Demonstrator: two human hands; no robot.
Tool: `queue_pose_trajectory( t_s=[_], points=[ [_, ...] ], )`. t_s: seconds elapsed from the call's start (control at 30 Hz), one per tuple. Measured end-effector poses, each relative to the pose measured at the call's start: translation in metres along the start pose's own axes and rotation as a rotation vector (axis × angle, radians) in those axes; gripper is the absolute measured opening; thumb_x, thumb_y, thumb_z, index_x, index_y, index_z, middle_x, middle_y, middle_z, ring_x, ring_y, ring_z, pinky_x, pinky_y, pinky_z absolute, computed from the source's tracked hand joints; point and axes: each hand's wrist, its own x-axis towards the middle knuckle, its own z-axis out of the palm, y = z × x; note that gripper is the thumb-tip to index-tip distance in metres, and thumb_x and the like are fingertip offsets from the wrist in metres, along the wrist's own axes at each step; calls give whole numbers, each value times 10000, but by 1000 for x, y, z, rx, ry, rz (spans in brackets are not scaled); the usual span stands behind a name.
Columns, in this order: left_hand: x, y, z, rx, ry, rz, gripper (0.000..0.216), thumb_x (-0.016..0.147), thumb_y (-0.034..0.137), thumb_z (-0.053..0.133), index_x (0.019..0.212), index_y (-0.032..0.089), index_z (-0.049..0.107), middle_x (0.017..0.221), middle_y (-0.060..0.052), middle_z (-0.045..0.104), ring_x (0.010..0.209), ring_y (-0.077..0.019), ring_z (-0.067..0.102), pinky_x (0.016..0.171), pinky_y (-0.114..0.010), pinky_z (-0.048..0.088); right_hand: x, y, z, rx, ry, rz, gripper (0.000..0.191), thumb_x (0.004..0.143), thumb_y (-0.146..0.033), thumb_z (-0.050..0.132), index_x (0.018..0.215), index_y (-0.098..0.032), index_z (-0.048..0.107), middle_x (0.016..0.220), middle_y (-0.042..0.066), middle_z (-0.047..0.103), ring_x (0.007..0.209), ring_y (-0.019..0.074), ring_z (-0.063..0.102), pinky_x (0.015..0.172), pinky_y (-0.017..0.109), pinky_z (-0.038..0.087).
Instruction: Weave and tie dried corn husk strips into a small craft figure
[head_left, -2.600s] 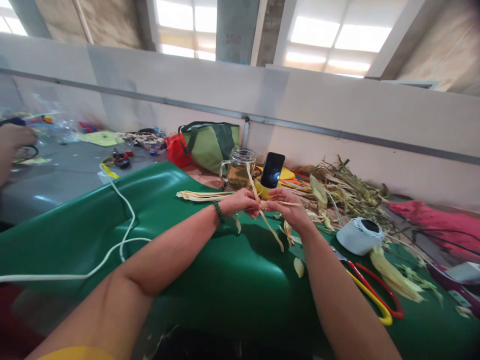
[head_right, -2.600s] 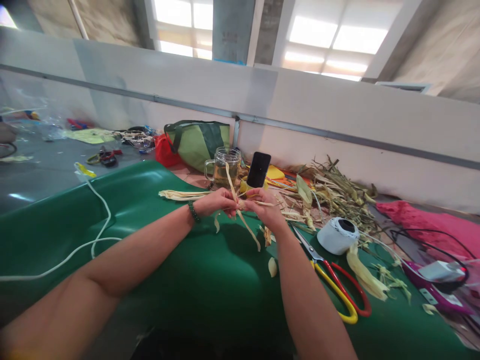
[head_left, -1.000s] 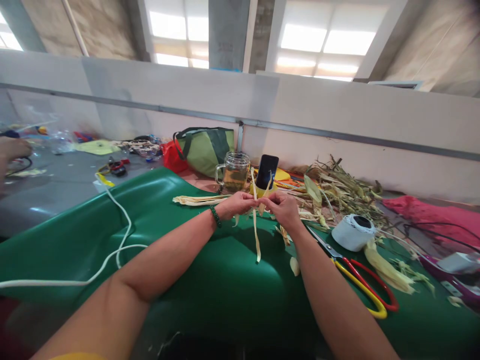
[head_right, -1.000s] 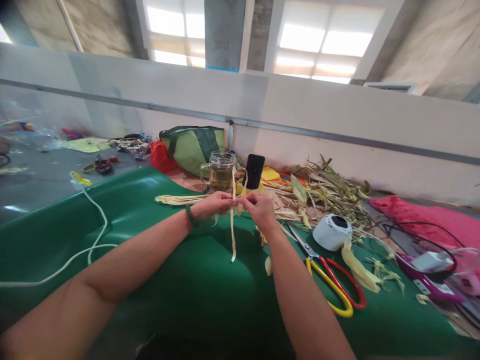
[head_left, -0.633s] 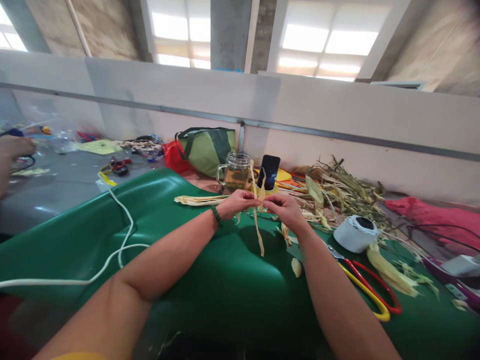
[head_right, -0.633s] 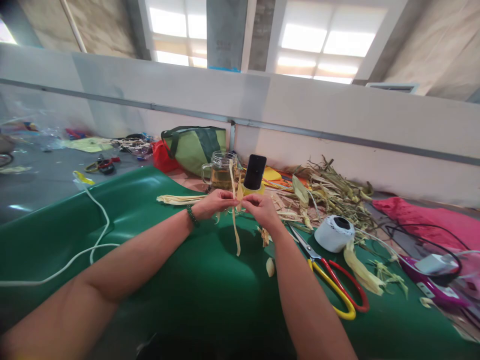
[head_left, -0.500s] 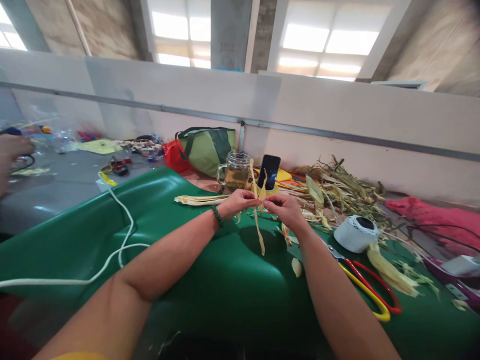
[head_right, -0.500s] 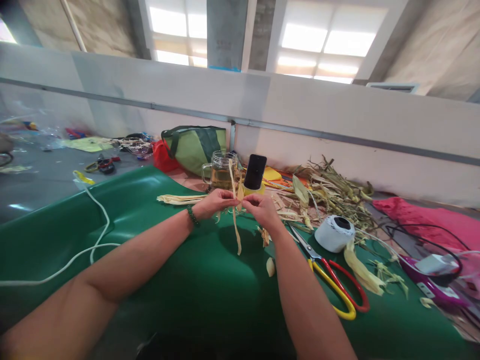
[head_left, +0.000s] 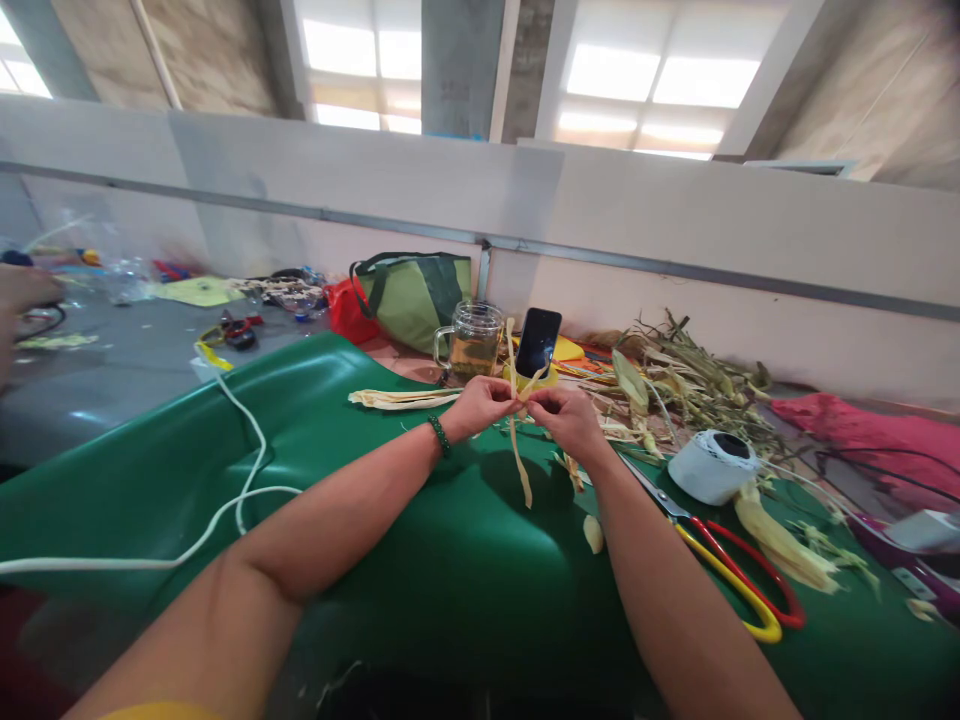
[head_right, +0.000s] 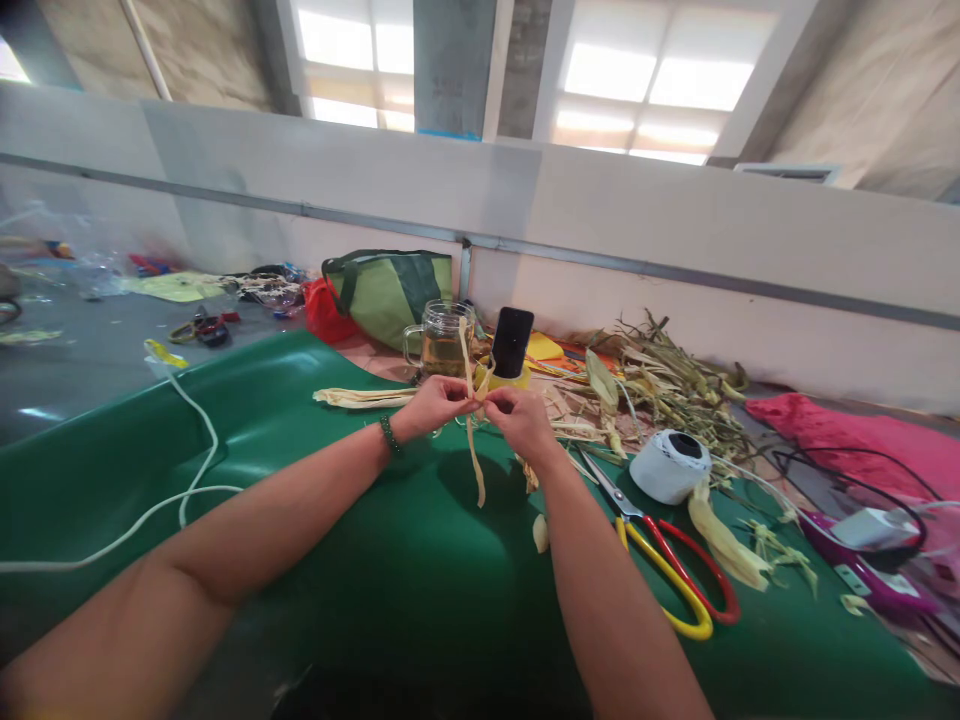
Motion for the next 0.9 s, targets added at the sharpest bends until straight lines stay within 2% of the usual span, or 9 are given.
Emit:
queue_pose_trajectory(
  t_s=[0.3, 0.43, 0.53, 0.63, 0.77, 0.9],
  points=[
    [1, -5, 2, 149, 94, 61, 307, 649, 302, 647, 474, 134, 458, 458, 64, 346, 497, -52, 286, 485, -202, 201, 0, 1, 20, -188, 128, 9, 118, 693, -285, 570, 657, -215, 658, 642, 33, 677, 574, 174, 595, 604, 311, 474],
    [-1, -1, 6, 162, 57, 57, 299, 648, 254, 627, 456, 137, 431, 447, 65, 337, 488, -46, 279, 480, -201, 196, 2, 8, 20, -311, 181, 67, 112, 699, -274, 566, 655, -215, 650, 647, 44, 669, 603, 194, 599, 636, 327, 461],
    [-3, 3, 5, 46, 17, 7, 296, 635, 286, 648, 478, 136, 447, 458, 65, 352, 482, -41, 282, 478, -199, 205, 7, 17, 4, -377, 262, 116, 132, 710, -269, 548, 657, -204, 650, 659, 62, 668, 635, 214, 607, 664, 336, 448],
    [-3, 5, 0, -111, -10, -83, 293, 597, 325, 699, 529, 128, 493, 474, 62, 393, 473, -40, 313, 469, -195, 206, 10, 29, -23, -436, 383, 196, 169, 706, -279, 528, 670, -185, 663, 682, 88, 680, 667, 244, 614, 681, 354, 436],
    [-4, 7, -7, -285, -58, -163, 309, 554, 331, 755, 574, 118, 532, 455, 74, 373, 422, -20, 276, 435, -195, 144, 12, 44, -53, -544, 549, 307, 224, 669, -283, 518, 685, -153, 699, 660, 101, 683, 655, 251, 605, 658, 345, 428],
    [-3, 11, -16, -496, -45, -139, 332, 524, 311, 788, 574, 123, 519, 443, 85, 351, 399, -6, 261, 423, -189, 123, 11, 58, -68, -671, 573, 413, 221, 664, -252, 520, 675, -152, 717, 652, 120, 680, 661, 259, 610, 638, 341, 419]
  ],
)
